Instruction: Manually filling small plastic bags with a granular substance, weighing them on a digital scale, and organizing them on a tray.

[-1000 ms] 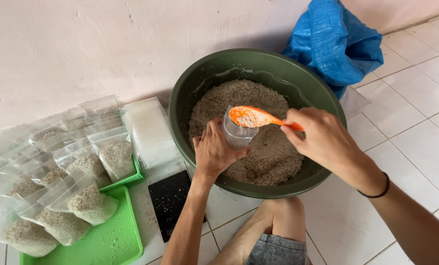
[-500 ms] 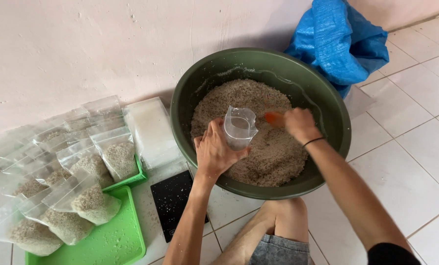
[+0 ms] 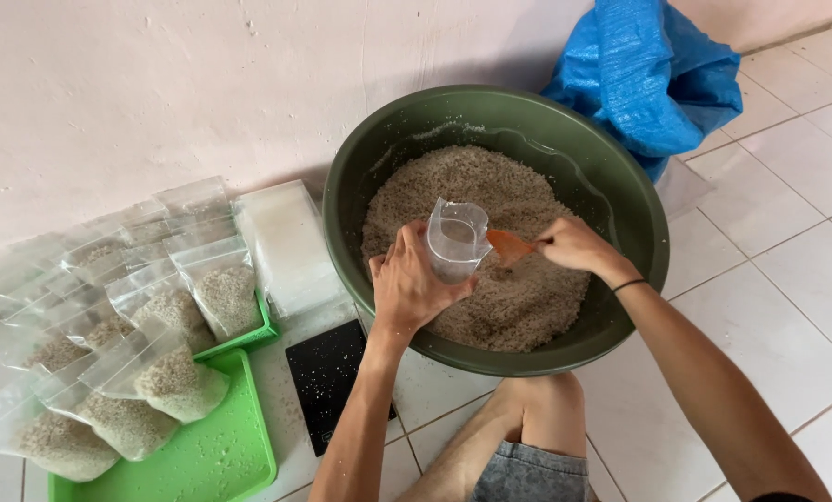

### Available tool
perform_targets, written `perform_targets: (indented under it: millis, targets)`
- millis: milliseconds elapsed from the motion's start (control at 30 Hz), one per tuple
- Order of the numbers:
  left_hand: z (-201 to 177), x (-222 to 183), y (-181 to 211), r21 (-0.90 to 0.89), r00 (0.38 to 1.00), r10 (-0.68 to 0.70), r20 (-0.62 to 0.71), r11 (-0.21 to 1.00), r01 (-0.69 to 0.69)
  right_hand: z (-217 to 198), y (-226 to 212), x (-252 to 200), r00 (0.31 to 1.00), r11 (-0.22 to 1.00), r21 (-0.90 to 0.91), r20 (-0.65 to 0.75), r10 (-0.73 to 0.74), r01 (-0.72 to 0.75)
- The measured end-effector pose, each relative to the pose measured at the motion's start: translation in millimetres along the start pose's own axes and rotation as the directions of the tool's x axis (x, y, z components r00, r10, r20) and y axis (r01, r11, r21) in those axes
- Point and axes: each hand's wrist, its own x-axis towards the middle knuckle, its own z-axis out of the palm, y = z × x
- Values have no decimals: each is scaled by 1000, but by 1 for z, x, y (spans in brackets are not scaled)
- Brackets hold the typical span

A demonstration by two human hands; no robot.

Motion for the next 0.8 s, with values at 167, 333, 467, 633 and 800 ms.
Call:
perform_targets:
  millis: [167,333,467,633,800]
  targets:
    - [2,-1,-2,-2,1000,-13,5,1000,13,-15,18,-20,984,947,294,-79,162,-133]
    - [-5,-3,4,1,999,-25,28,1000,25,-60,-17,-64,994,862,506,-84,70,-17]
    - [14,0,-12,113,971,169,-172,982,-151,-83,-31,-85,963,798,568,-262,-57,202]
    - [18,0,-16,139,963,192,-188,976,-167,-98,-79,-112,909,919,241,-356,-215,312]
    - [-6,-5,6,16,1000,-3,-4,1000,3,-98,-129,-140,924,963,84,-314,-218,256]
